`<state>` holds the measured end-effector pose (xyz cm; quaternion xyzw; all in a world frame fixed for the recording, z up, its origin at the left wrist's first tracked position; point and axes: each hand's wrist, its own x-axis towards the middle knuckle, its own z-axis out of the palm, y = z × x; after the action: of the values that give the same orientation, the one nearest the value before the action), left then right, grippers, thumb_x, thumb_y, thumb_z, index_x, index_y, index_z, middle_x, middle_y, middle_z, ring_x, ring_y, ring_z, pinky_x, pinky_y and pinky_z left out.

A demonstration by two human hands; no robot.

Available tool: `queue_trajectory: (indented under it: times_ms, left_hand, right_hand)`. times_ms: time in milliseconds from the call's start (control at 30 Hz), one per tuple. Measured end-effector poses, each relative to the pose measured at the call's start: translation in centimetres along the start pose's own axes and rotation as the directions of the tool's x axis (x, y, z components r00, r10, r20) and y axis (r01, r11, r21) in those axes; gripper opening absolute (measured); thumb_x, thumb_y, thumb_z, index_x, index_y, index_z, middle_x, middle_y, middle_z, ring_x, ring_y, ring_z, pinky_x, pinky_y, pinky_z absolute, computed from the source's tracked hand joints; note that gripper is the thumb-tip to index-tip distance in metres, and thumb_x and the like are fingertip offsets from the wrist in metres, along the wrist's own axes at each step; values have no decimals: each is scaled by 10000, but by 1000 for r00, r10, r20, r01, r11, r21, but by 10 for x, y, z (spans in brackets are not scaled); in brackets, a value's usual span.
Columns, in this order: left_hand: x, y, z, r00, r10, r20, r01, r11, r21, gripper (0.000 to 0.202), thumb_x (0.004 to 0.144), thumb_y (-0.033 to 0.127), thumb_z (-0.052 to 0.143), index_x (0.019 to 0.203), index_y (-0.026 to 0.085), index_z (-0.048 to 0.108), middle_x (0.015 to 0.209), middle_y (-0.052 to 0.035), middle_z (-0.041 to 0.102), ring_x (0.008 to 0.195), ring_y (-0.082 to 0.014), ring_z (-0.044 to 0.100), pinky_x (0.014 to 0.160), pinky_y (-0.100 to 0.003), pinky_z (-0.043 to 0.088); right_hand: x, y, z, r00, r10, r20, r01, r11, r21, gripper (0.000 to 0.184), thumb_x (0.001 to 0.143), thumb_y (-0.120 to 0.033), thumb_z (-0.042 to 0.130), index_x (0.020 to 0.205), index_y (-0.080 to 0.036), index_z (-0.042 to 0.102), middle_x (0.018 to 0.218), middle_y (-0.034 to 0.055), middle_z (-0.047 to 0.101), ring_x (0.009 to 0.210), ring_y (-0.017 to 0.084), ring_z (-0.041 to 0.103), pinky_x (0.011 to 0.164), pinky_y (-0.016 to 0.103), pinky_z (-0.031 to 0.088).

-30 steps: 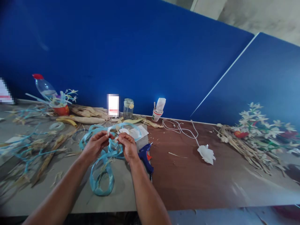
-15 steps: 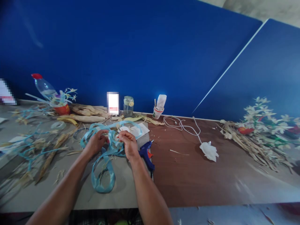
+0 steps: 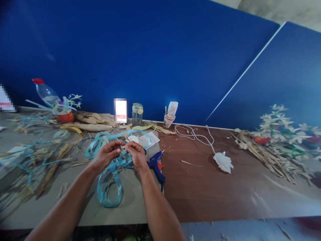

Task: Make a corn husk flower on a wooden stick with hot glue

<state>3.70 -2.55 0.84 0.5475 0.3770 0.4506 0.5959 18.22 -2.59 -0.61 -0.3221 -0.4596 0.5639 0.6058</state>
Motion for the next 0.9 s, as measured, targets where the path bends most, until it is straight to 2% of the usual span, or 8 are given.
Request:
queue_trajectory:
  times_ms: [200,367,500,633,700,767,833,900]
  left_hand:
    - [4,4,5,994,78,-82,-69,992,109,258,648,341,702,781,149,592,625,30,520,572,-89,444,534,-211,340]
    - [1,8,5,998,4,-60,4,992,124,263,677,377,675,671,147,550,530,65,412,473,-52,329,457,-194,253]
    - [-1,5,2,995,-92,-36,91,995,-31,277,702,399,657,701,159,520,500,79,334,436,-45,266,430,-196,190]
    - [0,3,1,990,-138,25,140,985,-105,295,690,402,669,684,157,503,510,74,312,441,-48,256,435,-206,186]
    - [0,2,2,987,-150,61,155,984,-84,311,678,415,675,674,152,509,516,70,312,447,-50,257,442,-211,191]
    - [1,3,2,984,-154,87,160,985,-59,319,677,425,673,677,146,519,522,68,315,452,-50,256,446,-214,191]
    - [0,2,2,982,-157,106,162,986,-35,322,682,432,666,679,142,524,524,69,313,452,-49,249,444,-215,180]
    - [0,2,1,979,-163,123,165,986,-8,320,685,432,662,673,143,525,520,71,310,451,-48,243,441,-215,171]
  right_hand:
    - [-1,-2,2,999,35,11,-34,999,-23,111,670,-270,628,598,-185,617,600,-16,492,599,115,421,600,244,339]
    - [0,-5,2,999,47,-26,-45,998,48,115,655,-272,640,586,-180,623,608,-12,518,590,108,433,605,239,351]
    - [1,-6,1,994,81,-74,-74,993,96,125,643,-296,670,713,-192,667,614,-13,527,575,102,431,573,227,358]
    - [-2,-10,4,1000,25,8,-25,1000,-7,289,651,-273,690,938,-235,681,752,-4,559,675,115,478,661,243,400]
    - [-3,-13,6,998,-27,59,33,995,-99,223,675,-277,677,893,-231,694,771,6,570,723,134,498,715,266,413]
    - [-3,-16,6,992,-77,97,94,978,-188,106,706,-288,654,766,-212,698,742,14,580,736,148,509,741,279,414]
    - [-3,-16,5,990,-100,96,120,963,-242,109,723,-295,638,685,-201,677,704,11,580,714,147,511,726,272,411]
    - [-2,-14,3,993,-96,63,109,959,-260,118,731,-298,626,679,-197,658,684,0,570,677,133,501,686,254,400]
